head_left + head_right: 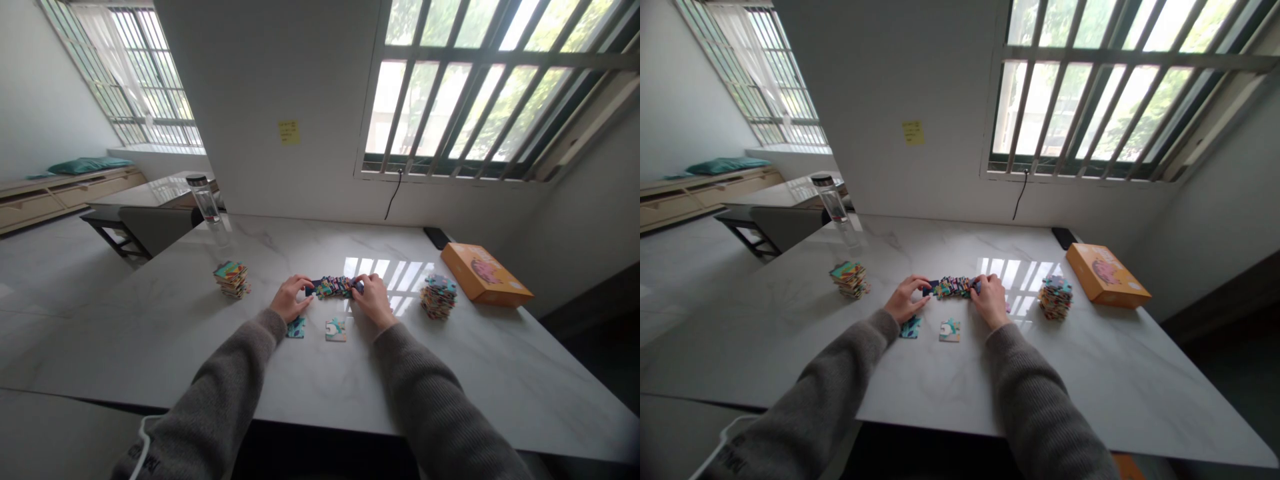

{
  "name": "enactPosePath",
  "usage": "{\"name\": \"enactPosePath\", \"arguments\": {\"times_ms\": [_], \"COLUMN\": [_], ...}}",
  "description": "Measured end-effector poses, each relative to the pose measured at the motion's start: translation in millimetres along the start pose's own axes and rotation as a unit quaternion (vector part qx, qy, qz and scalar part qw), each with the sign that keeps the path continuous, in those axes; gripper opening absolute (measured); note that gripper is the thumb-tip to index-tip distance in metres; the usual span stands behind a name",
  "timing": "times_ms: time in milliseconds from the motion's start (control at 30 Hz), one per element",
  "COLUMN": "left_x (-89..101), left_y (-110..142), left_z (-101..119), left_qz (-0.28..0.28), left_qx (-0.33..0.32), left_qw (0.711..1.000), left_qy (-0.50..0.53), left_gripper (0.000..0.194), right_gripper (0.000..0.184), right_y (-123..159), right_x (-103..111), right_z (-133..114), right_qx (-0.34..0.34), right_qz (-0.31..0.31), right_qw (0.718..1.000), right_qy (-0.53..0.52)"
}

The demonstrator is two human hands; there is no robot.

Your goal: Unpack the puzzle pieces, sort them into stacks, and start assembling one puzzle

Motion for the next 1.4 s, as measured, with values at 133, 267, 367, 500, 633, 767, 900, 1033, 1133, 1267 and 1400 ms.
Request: {"name": "enactPosePath", "arguments": {"times_ms": [133,267,367,500,633,767,900,1033,1133,1267,1400], "left_x": [1.0,1.9,2.4,2.2,2.4,8.0,14.7,14.6,12.2,12.8,16.7], "left_y": [-0.2,-0.8,-0.4,1.1,1.5,0.8,3.2,8.7,11.3,9.4,2.8], "left_z": [-0.7,3.5,8.1,14.1,17.8,6.9,-19.7,-41.6,-47.9,-47.5,-35.8], "left_qz": [-0.004,-0.009,-0.005,0.005,0.001,0.006,-0.007,-0.013,-0.003,-0.006,0.028], "left_qx": [0.020,0.006,-0.016,-0.037,-0.048,-0.017,0.052,0.107,0.121,0.137,0.098], "left_qw": [1.000,1.000,1.000,0.999,0.998,1.000,0.993,0.983,0.983,0.982,0.990], "left_qy": [-0.024,-0.001,0.022,0.039,0.039,-0.017,-0.109,-0.147,-0.141,-0.130,-0.096], "left_gripper": [0.018,0.016,0.015,0.015,0.015,0.019,0.021,0.020,0.018,0.017,0.022], "right_gripper": [0.020,0.027,0.040,0.032,0.034,0.036,0.034,0.030,0.026,0.024,0.025], "right_y": [2.0,9.7,16.4,18.4,17.4,18.0,17.7,17.9,18.2,18.1,13.6], "right_x": [6.7,12.1,12.9,14.8,16.7,13.9,9.2,4.8,1.6,0.1,1.4], "right_z": [-17.6,-54.6,-72.6,-74.1,-69.8,-67.4,-61.4,-58.2,-56.8,-53.6,-55.5], "right_qx": [0.065,0.162,0.197,0.229,0.229,0.214,0.191,0.193,0.196,0.195,0.208], "right_qz": [0.013,-0.007,-0.033,-0.041,-0.038,-0.038,-0.035,-0.045,-0.047,-0.046,-0.042], "right_qw": [0.997,0.979,0.968,0.961,0.962,0.966,0.972,0.973,0.972,0.972,0.971], "right_qy": [-0.031,-0.120,-0.154,-0.147,-0.144,-0.143,-0.130,-0.121,-0.120,-0.120,-0.106]}}
Point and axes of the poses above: each hand's wrist, its own y-axis away from the middle knuckle, its own x-axis out of the back of the hand, z = x × y, the point moved 2 cm from there along -y, towards the middle knuckle, and after that the axes turned 3 degrees about z, right-handed, at the moved point
